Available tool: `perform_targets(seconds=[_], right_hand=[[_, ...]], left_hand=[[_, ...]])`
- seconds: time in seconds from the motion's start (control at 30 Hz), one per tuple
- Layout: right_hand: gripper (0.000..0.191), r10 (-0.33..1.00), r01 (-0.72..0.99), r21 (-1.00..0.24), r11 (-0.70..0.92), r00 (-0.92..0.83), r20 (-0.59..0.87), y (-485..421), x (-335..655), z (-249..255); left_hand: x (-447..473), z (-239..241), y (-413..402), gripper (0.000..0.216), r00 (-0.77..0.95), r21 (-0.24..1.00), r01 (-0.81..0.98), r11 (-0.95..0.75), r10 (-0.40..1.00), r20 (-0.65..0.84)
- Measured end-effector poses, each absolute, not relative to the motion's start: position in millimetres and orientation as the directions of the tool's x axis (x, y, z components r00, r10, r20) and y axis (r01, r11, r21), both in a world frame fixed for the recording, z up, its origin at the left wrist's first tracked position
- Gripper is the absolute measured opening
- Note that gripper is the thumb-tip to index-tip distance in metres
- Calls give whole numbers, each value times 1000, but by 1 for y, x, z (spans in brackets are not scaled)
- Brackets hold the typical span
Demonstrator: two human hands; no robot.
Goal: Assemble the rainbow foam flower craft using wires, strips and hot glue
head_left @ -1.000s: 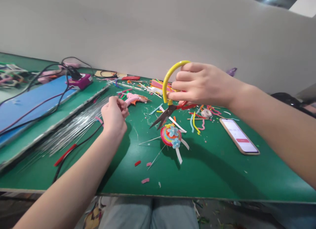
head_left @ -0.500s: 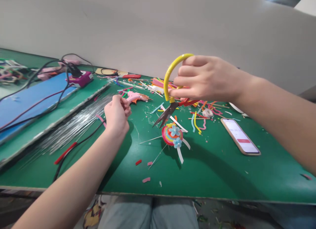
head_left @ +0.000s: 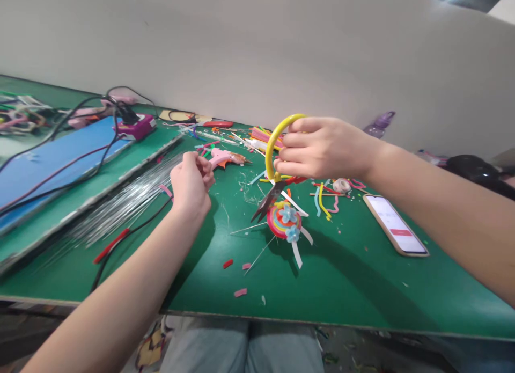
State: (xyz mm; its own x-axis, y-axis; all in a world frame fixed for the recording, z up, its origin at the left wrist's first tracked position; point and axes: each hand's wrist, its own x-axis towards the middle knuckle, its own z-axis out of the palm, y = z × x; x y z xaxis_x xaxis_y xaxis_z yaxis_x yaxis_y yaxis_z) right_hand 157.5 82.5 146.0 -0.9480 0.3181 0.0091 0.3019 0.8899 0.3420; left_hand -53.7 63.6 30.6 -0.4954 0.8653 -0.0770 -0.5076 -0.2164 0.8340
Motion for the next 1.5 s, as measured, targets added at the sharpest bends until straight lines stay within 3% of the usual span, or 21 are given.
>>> perform_targets(seconds=[0.1, 0.27, 0.37, 0.5, 0.6, 0.67, 0.8, 0.93, 1.0, 1.2, 1.37, 1.5], right_hand=[[44, 256, 262, 376, 889, -964, 69, 86, 160, 143], [50, 319, 386, 343, 856, -918, 237, 88, 167, 144], [49, 347, 438, 446, 780, -897, 274, 87, 175, 147], [39, 453, 590, 560, 582, -807, 380, 86, 199, 139], [30, 599, 823, 462, 331, -561, 571, 82, 222, 122], [30, 722, 915, 368, 167, -368, 586, 77, 234, 108], [31, 921, 974, 224, -18, -71, 383, 65, 245, 78], [31, 964, 996, -8, -92, 91, 250, 57, 251, 44], [33, 958, 994, -74, -82, 99, 270, 55, 255, 29], [36, 964, 993, -110, 53, -22, 265, 51, 268, 12], [38, 960, 988, -140, 69, -27, 279, 50, 273, 15], [33, 977, 986, -142, 85, -55, 204, 52, 277, 15]], left_hand=[[-56, 33, 63, 32, -507, 817, -521, -248, 859, -63], [-57, 32, 64, 31, -509, 810, -527, -257, 858, -59], [-57, 32, 65, 32, -514, 810, -526, -260, 856, -60], [-57, 31, 66, 35, -518, 813, -518, -267, 854, -50], [-56, 31, 66, 38, -533, 820, -492, -293, 846, -18], [-55, 30, 66, 39, -543, 825, -467, -319, 840, 18], [-54, 28, 66, 37, -544, 833, -412, -370, 833, 101], [-52, 27, 65, 33, -524, 831, -368, -417, 831, 185], [-50, 27, 64, 32, -470, 824, -388, -413, 858, 208], [-44, 26, 59, 38, -146, 833, -392, -390, 921, 362], [-42, 21, 58, 40, -60, 866, -341, -365, 928, 368], [-42, 17, 56, 41, -6, 884, -265, -386, 917, 399]])
